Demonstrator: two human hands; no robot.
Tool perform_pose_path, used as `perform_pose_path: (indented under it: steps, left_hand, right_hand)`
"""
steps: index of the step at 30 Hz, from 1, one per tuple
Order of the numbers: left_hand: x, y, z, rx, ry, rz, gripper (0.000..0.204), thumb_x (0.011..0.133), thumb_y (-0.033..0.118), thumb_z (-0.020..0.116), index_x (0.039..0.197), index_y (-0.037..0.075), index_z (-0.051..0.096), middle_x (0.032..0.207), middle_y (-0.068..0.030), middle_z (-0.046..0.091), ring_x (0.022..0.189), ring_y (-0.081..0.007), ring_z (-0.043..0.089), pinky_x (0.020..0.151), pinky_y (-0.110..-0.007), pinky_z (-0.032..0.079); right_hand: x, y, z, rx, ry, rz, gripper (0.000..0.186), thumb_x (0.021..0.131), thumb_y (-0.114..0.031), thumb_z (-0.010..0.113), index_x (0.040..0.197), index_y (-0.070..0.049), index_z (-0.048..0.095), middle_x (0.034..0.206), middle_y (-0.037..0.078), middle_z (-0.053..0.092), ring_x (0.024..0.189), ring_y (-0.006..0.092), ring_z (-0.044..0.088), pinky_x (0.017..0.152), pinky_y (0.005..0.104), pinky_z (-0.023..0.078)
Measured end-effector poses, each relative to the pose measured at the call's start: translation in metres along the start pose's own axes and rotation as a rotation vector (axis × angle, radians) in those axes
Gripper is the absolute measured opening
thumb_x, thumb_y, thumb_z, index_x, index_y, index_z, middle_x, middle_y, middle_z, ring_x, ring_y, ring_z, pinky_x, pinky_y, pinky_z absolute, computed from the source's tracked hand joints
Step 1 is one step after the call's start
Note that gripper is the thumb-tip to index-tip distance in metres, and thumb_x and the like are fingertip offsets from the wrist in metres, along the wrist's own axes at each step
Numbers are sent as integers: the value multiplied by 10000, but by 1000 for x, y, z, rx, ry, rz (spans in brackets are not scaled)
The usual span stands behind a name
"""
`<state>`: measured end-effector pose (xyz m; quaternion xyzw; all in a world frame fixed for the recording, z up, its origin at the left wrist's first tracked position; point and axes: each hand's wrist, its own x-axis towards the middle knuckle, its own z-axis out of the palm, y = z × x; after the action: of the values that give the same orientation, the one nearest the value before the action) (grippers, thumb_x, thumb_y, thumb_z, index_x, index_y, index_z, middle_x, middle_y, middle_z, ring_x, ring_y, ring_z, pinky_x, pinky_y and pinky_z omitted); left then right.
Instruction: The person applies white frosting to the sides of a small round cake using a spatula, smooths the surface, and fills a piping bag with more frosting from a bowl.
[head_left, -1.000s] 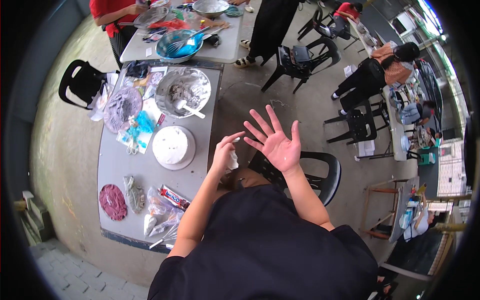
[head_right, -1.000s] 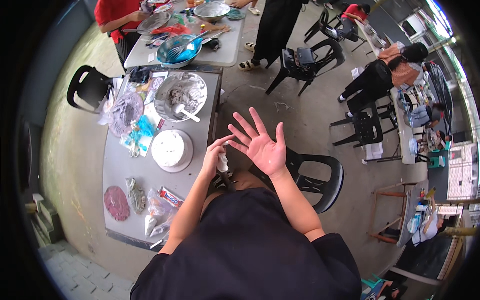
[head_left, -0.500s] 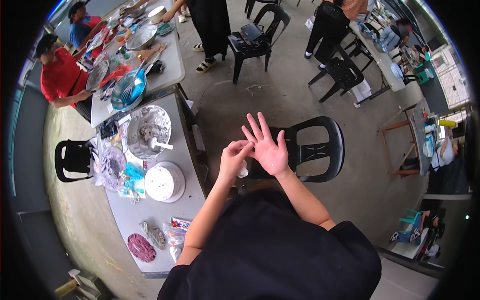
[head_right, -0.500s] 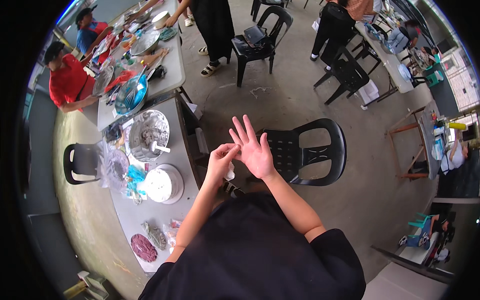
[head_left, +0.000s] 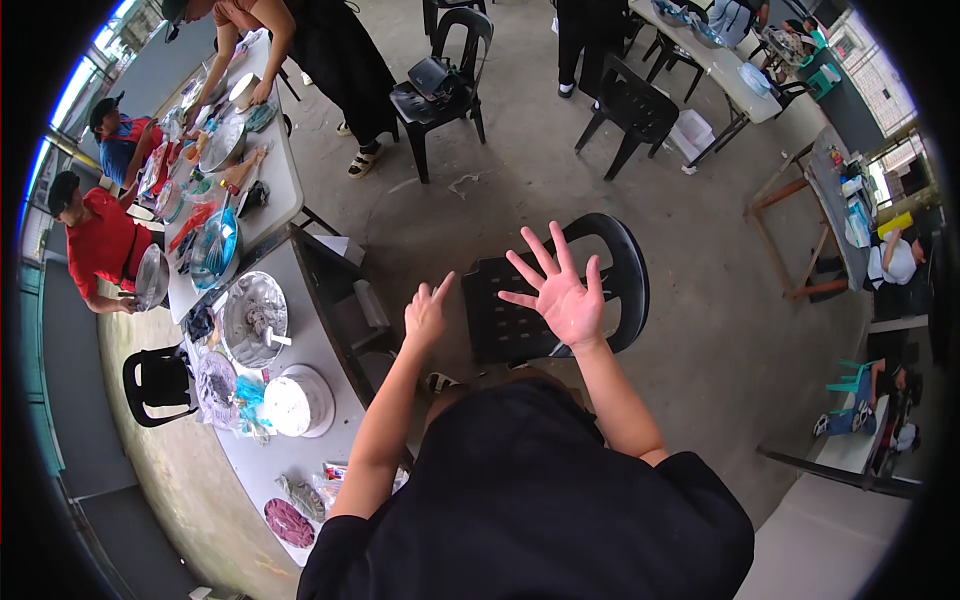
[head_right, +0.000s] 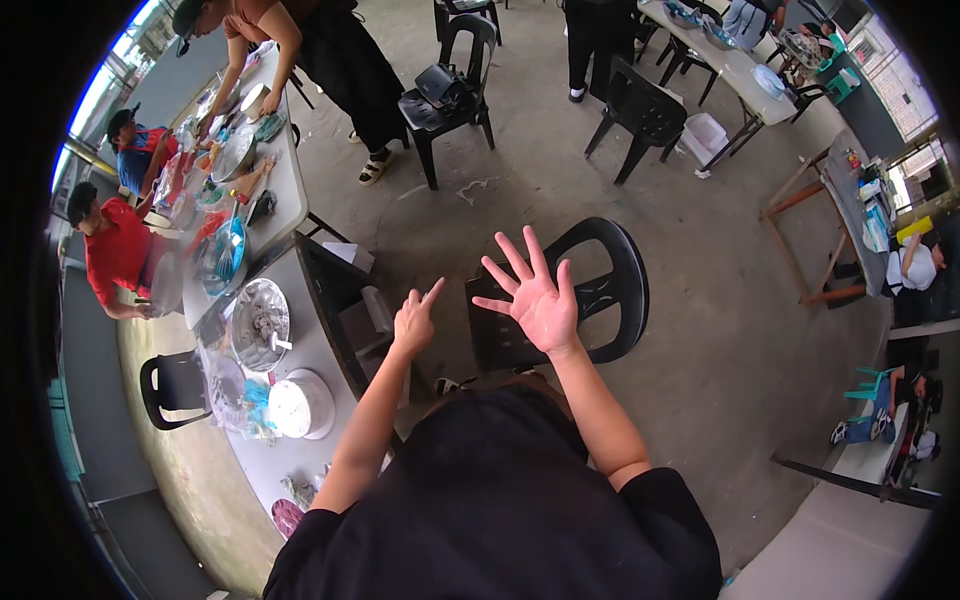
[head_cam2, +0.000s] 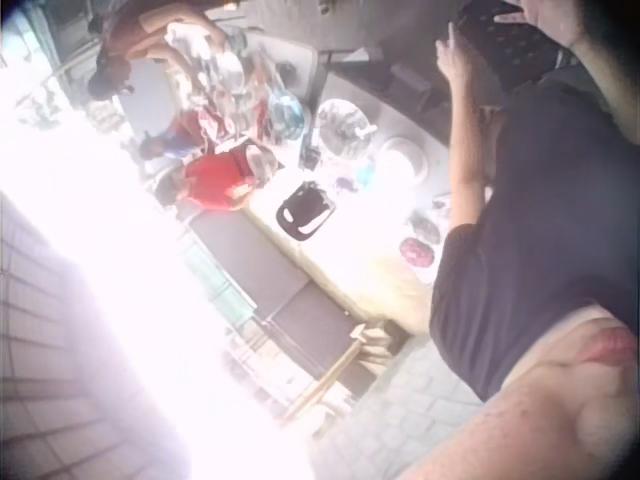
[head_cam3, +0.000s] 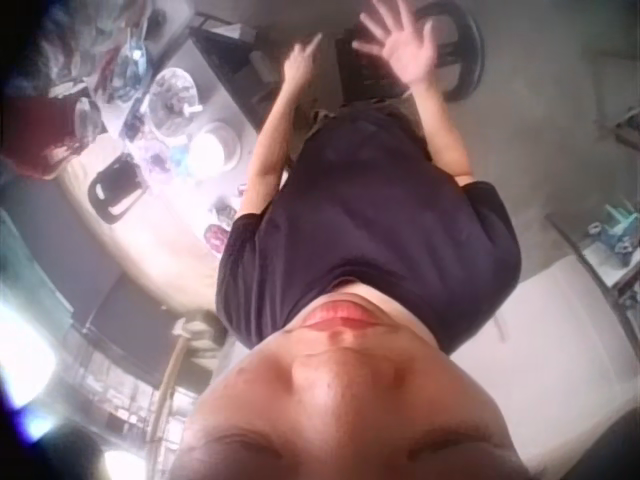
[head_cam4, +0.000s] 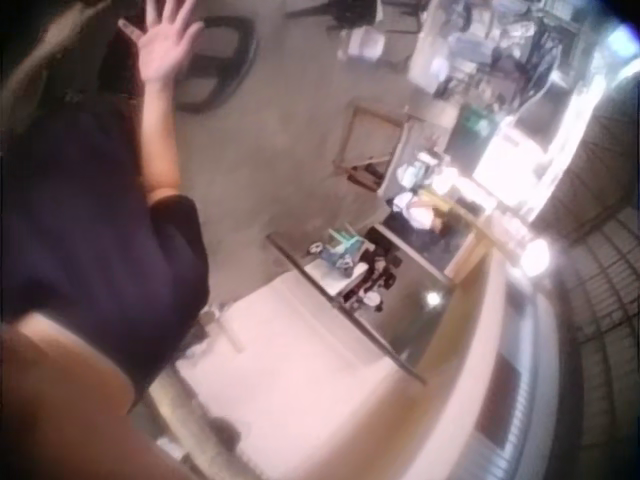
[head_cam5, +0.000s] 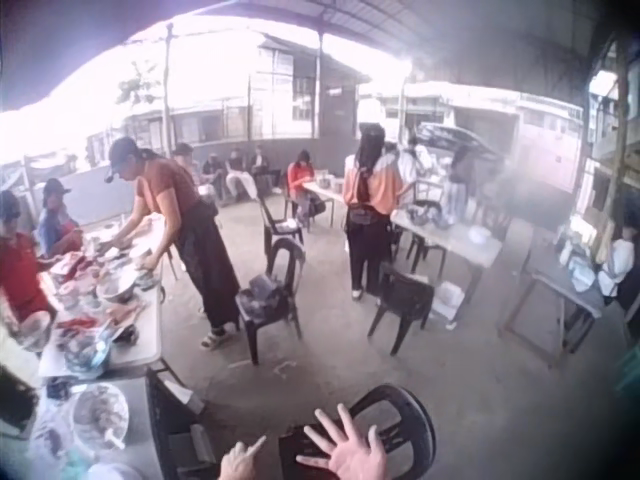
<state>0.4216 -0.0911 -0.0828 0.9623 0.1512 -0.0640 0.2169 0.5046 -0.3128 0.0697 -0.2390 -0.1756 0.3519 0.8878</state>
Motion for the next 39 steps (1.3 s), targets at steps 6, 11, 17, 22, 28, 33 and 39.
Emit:
perform_pose_path:
  steps: [6, 11, 17, 22, 28, 33, 39]
  left_hand:
    - [-13, 4, 60, -160, -151, -115, 965, 681, 229, 705, 1412, 189, 76, 1041, -189, 520, 884, -278, 596, 761, -332, 490]
    - [-2, 97, 9, -1326, -303, -224, 569, 879, 313, 524, 1353, 80, 314, 768, 10, 546, 693, -68, 507, 605, -202, 415]
    - [-30, 157, -62, -1520, -594, 260, 835, 781, 572, 550, 1350, 26, 278, 847, -27, 547, 740, -63, 474, 609, -201, 406]
    - [-44, 166, -67, -1482, -264, 85, 686, 785, 530, 579, 1210, 4, 464, 778, 7, 553, 624, -57, 494, 547, -194, 404]
    - [-56, 167, -84, -1387, -65, 20, 223, 866, 240, 566, 893, 31, 638, 669, 45, 557, 546, -10, 444, 476, -161, 341]
    - [-65, 160, -90, -1475, 32, -71, 249, 872, 251, 555, 935, 22, 628, 628, 43, 523, 514, -17, 398, 469, -174, 324]
    - [-79, 175, -114, -1186, 3, 10, 303, 835, 233, 586, 1053, 25, 619, 716, 6, 585, 603, -22, 467, 553, -184, 393]
  right_hand:
    - [-15, -42, -29, 164, -24, -10, 698, 839, -655, 188, 1406, -289, 9, 1473, 70, -3, 1339, 337, 70, 958, 636, 251]
    - [-14, -62, -45, 130, -23, 22, 711, 835, -665, 190, 1407, -286, 3, 1474, 69, 1, 1344, 318, 61, 962, 627, 253]
    - [-9, -63, -27, 322, -255, 291, 803, 783, -733, 165, 1410, -261, -8, 1469, 114, -1, 1350, 297, 41, 951, 617, 275]
    - [0, -56, -20, 153, -334, 295, 834, 770, -747, 172, 1409, -249, -24, 1470, 113, 1, 1349, 296, 51, 944, 607, 294]
    - [5, -69, -21, 156, -399, 336, 841, 763, -754, 172, 1409, -251, -25, 1467, 124, 0, 1346, 300, 69, 923, 608, 324]
    - [9, -72, -19, 37, -423, 331, 859, 752, -766, 171, 1408, -250, -33, 1465, 131, -2, 1345, 309, 75, 917, 606, 332]
    - [7, -74, -16, -3, -470, 320, 879, 749, -766, 200, 1406, -239, -52, 1459, 154, -45, 1341, 349, 41, 911, 619, 327]
